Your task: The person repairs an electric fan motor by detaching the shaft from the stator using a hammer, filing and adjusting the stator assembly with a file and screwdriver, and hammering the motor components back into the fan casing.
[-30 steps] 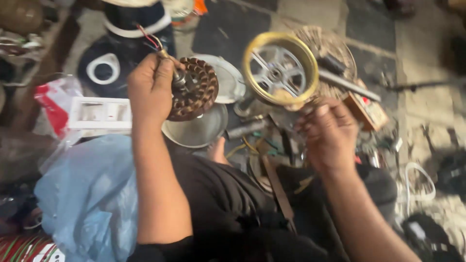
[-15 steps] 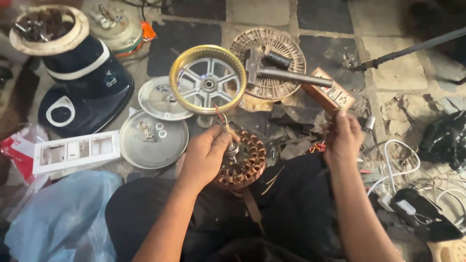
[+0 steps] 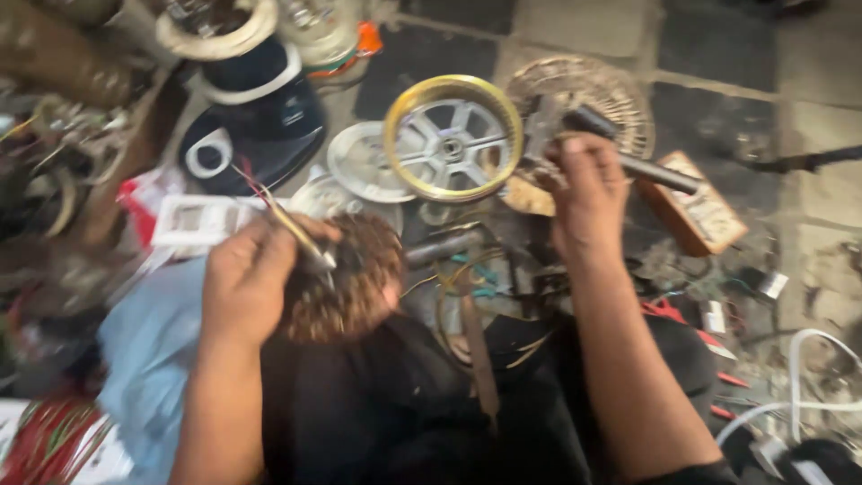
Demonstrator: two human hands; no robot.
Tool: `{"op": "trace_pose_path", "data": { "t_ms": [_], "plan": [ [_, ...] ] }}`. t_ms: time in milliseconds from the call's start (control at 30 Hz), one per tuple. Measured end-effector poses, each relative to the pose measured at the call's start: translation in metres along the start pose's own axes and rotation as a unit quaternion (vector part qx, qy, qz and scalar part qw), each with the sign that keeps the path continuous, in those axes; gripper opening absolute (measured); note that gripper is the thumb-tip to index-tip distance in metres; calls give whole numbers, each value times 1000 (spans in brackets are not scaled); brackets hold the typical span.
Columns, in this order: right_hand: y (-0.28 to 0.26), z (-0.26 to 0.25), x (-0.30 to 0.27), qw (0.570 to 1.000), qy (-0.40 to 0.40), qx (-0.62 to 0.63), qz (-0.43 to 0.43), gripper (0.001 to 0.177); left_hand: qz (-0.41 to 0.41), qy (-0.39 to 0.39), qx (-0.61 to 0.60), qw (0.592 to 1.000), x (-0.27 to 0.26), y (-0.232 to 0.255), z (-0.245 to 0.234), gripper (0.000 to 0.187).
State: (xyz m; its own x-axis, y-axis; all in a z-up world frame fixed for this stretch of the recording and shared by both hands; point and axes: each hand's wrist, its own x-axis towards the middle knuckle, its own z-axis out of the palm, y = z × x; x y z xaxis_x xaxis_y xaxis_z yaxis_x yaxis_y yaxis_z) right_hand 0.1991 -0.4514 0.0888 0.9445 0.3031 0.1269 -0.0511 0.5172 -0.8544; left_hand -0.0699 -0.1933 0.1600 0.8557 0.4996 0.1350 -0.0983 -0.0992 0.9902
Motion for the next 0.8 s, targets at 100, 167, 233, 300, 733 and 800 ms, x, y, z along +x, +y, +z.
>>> {"op": "trace_pose_path", "data": {
  "t_ms": [100,167,233,300,733,800],
  "plan": [
    [4,-8,-17,998,43,25,44,10,57,143,123,980,9,-20,-35,26],
    [13,-24,-30,995,82,25,55,15,70,215,200,953,22,-38,-47,23],
    [18,-45,-37,984,124,39,122,20,77,262,226,935,27,-56,-56,22],
    [16,-69,-42,978,152,45,139,18,78,280,201,936,32,-72,-59,22],
    [-1,-148,49,781,138,-578,-193,26,-14,25,122,992,15,-61,29,25],
    [-3,-178,72,674,128,-696,-210,26,-35,-20,132,990,4,-61,49,25]
  ]
}}
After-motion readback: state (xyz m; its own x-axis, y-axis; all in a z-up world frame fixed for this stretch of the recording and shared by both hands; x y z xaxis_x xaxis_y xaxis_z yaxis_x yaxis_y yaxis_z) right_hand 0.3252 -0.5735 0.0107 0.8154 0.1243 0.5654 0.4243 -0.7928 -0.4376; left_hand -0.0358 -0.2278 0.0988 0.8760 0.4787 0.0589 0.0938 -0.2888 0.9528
